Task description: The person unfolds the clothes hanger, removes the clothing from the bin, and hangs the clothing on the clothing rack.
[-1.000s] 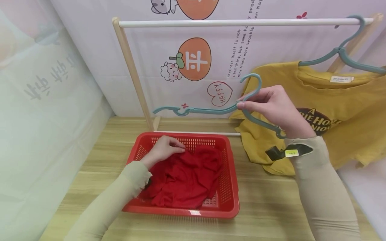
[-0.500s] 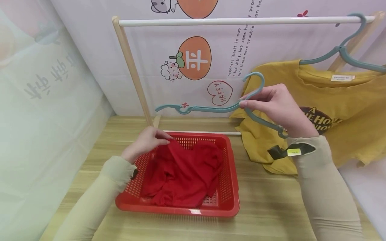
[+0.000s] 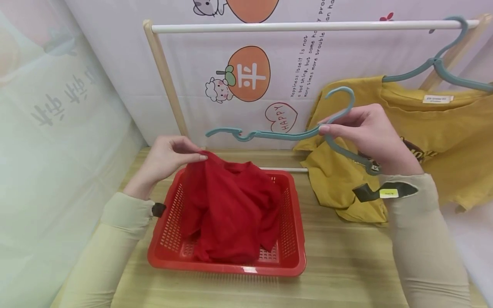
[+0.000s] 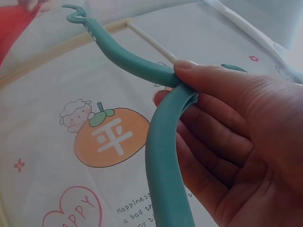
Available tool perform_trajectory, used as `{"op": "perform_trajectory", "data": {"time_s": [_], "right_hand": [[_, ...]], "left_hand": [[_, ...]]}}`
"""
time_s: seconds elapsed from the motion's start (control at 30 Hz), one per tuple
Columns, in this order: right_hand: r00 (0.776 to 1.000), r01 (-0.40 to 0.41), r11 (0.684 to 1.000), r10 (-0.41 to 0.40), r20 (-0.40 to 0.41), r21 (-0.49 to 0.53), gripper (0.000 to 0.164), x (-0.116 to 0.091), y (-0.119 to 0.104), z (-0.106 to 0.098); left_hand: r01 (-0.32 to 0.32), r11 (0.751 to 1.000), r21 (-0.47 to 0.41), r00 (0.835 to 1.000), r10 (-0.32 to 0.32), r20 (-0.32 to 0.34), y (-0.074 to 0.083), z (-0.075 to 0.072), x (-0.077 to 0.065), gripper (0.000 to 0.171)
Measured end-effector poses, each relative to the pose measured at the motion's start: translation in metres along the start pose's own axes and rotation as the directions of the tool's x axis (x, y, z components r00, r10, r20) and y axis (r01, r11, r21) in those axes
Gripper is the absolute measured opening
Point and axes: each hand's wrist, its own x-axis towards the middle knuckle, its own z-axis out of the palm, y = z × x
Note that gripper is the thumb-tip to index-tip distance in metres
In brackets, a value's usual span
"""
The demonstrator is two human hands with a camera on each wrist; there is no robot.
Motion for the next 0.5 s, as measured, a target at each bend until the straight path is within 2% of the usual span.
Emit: {"op": "perform_trajectory", "data": {"time_s": [0.2, 0.37, 0.5], "right_hand": [[1.000, 0.015, 1.000, -0.016, -0.018, -0.027, 0.022, -0.006, -0.001, -0.008], [1.000, 0.014, 0.999, -0.014, -0.017, -0.029, 0.021, -0.010, -0.003, -0.011], [1.000, 0.013, 1.000, -0.013, -0.006, -0.011, 0.020, -0.011, -0.003, -0.012]], "left_hand": [[-0.080, 0.995, -0.051, 0.996, 0.078, -0.040, 0.024, -0.011, -0.004, 0.018], [-0.142, 0.987, -0.069, 0.990, 0.140, -0.033, 0.039, -0.017, -0.007, 0.015], [-0.159, 0.986, -0.046, 0.987, 0.159, -0.015, 0.048, -0.019, -0.009, 0.014]]}}
